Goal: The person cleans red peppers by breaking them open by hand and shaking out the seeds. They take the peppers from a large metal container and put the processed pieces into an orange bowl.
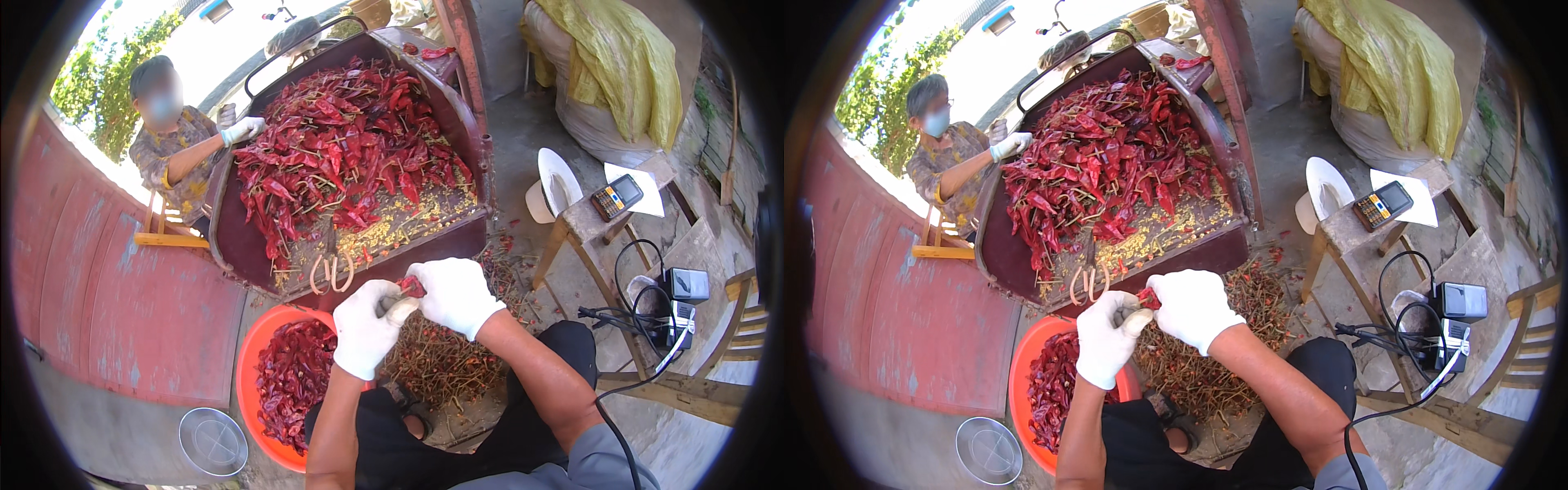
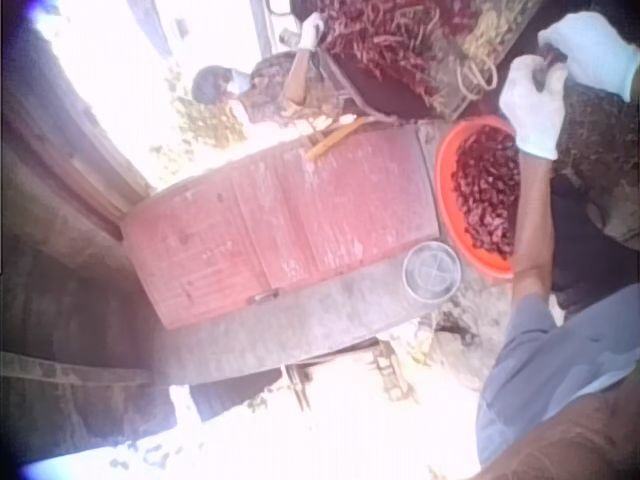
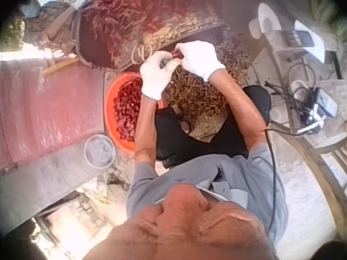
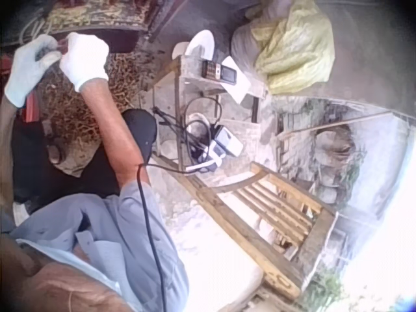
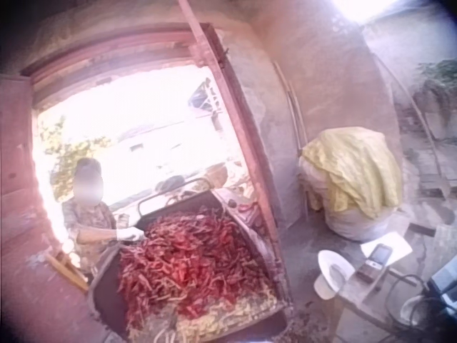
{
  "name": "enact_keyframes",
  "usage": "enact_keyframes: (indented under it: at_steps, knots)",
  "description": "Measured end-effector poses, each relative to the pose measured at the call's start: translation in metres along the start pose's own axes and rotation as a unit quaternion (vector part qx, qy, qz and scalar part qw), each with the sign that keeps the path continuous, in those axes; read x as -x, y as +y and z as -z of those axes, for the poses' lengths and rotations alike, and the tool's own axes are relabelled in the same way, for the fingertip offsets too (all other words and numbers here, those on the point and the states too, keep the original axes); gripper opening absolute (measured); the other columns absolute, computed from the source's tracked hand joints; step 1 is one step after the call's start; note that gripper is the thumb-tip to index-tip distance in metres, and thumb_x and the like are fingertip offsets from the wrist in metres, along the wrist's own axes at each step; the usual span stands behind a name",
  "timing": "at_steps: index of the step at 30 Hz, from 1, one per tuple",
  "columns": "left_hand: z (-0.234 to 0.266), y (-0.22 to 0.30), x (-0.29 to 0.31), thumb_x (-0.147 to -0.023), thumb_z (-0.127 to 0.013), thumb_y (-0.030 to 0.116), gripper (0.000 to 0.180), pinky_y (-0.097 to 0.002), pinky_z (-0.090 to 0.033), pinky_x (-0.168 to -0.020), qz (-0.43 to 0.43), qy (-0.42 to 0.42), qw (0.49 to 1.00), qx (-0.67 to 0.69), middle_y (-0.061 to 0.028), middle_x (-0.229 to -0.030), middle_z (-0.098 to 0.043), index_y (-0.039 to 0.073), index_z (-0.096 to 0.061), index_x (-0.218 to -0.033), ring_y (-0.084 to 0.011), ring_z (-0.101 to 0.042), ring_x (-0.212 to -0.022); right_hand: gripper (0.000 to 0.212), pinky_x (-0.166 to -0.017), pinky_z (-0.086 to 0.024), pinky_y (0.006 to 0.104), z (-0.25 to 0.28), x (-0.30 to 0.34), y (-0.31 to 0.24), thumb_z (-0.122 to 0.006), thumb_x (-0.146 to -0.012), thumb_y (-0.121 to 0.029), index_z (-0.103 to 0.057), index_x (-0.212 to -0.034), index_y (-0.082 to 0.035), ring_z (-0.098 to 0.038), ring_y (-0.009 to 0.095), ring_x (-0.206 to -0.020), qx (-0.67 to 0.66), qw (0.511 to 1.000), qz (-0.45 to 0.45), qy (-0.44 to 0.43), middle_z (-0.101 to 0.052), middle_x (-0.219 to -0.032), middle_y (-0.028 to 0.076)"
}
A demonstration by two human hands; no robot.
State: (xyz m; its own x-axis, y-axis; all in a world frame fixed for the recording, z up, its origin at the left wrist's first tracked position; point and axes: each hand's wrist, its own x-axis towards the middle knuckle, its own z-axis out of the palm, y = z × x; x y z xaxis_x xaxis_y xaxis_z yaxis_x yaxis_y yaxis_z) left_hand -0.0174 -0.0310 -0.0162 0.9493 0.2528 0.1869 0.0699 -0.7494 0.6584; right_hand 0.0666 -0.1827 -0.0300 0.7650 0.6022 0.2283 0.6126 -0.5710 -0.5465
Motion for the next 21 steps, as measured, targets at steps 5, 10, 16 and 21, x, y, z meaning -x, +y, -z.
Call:
enact_keyframes:
  at_steps: [5,10,16,21]
  knots:
    - [-0.005,-0.001,-0.005,-0.088,-0.069,0.021,0.012,-0.0405,-0.048,-0.056,-0.235,0.092,0.940,-0.232,-0.0099,-0.069,-0.062,0.010,-0.069,-0.083,-0.0334,-0.061,-0.063,0.023,-0.073,-0.053,0.0445,-0.006,0.001,-0.005,-0.063,-0.083,-0.027,-0.070,-0.098,-0.010,-0.070,0.033,-0.082,0.015,1.000,0.010,-0.016,-0.071,-0.083,0.013]
    - [-0.004,-0.011,0.002,-0.091,-0.068,0.022,0.021,-0.0325,-0.042,-0.051,-0.149,0.060,0.987,0.001,-0.0041,-0.062,-0.057,0.004,-0.065,-0.080,-0.0174,-0.056,-0.054,0.027,-0.076,-0.053,0.0451,0.007,-0.001,-0.005,-0.063,-0.086,-0.034,-0.070,-0.098,-0.010,-0.069,0.035,-0.084,-0.058,0.993,0.037,-0.099,-0.071,-0.085,0.015]
    - [-0.001,-0.003,-0.001,-0.095,-0.062,0.019,0.025,-0.0218,-0.031,-0.048,0.099,0.016,0.936,0.337,0.0025,-0.063,-0.053,0.002,-0.062,-0.077,-0.0046,-0.041,-0.052,0.045,-0.084,-0.051,0.0466,0.005,-0.004,0.000,-0.063,-0.088,-0.046,-0.069,-0.105,-0.005,-0.066,0.039,-0.097,-0.135,0.980,-0.008,-0.147,-0.070,-0.099,0.021]
    - [0.012,-0.008,-0.009,-0.094,-0.063,0.016,0.017,-0.0275,-0.046,-0.069,0.015,0.049,0.965,0.256,-0.0050,-0.087,-0.063,0.001,-0.069,-0.097,-0.0142,-0.058,-0.076,0.057,-0.087,-0.050,0.0467,-0.006,-0.001,0.005,-0.064,-0.088,-0.054,-0.067,-0.109,-0.001,-0.065,0.041,-0.100,-0.206,0.972,-0.021,-0.112,-0.069,-0.101,0.024]
